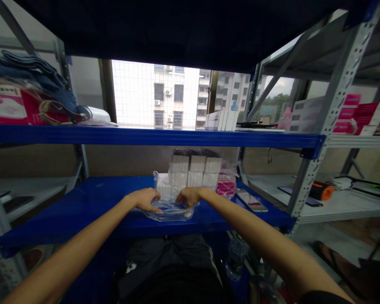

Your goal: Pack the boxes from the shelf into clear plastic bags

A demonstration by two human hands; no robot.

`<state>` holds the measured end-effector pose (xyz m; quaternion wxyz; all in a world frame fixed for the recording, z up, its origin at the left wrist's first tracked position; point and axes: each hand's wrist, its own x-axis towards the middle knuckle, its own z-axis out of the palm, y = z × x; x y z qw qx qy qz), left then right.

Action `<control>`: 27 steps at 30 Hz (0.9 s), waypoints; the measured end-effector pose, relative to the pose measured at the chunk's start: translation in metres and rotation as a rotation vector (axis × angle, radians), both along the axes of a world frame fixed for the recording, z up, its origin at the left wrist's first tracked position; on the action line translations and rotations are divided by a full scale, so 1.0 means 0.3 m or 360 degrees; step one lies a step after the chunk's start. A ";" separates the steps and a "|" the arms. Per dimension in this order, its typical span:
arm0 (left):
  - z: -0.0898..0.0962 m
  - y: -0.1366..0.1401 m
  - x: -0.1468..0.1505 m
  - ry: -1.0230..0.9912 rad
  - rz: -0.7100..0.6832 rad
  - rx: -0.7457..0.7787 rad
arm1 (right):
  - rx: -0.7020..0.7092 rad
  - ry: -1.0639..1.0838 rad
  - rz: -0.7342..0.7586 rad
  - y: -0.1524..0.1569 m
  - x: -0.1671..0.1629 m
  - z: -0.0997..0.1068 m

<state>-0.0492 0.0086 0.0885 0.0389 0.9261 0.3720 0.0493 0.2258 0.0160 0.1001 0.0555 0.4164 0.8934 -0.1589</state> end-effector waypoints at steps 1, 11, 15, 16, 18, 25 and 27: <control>0.002 -0.004 -0.005 -0.0103 -0.0035 0.0068 | 0.0002 0.0065 0.0007 0.005 0.014 0.003; 0.086 -0.135 0.092 -0.0321 -0.0362 0.0523 | 0.0900 0.0548 0.0147 -0.149 0.043 0.058; 0.251 -0.257 0.178 -0.0587 -0.0542 0.1189 | 0.1629 0.0581 0.0227 -0.268 0.017 0.161; 0.307 -0.294 0.195 -0.0709 -0.0582 0.1358 | 0.1840 0.0587 0.0231 -0.301 0.017 0.200; 0.432 -0.363 0.223 -0.0935 -0.0635 0.1610 | 0.2218 0.0690 0.0243 -0.361 0.025 0.295; 0.807 -0.335 0.323 -0.1129 -0.0287 0.1513 | 0.2769 0.1225 -0.0525 -0.324 0.142 0.760; 0.836 -0.274 0.359 -0.1003 -0.0152 0.1363 | 0.2671 0.1182 -0.0929 -0.249 0.196 0.859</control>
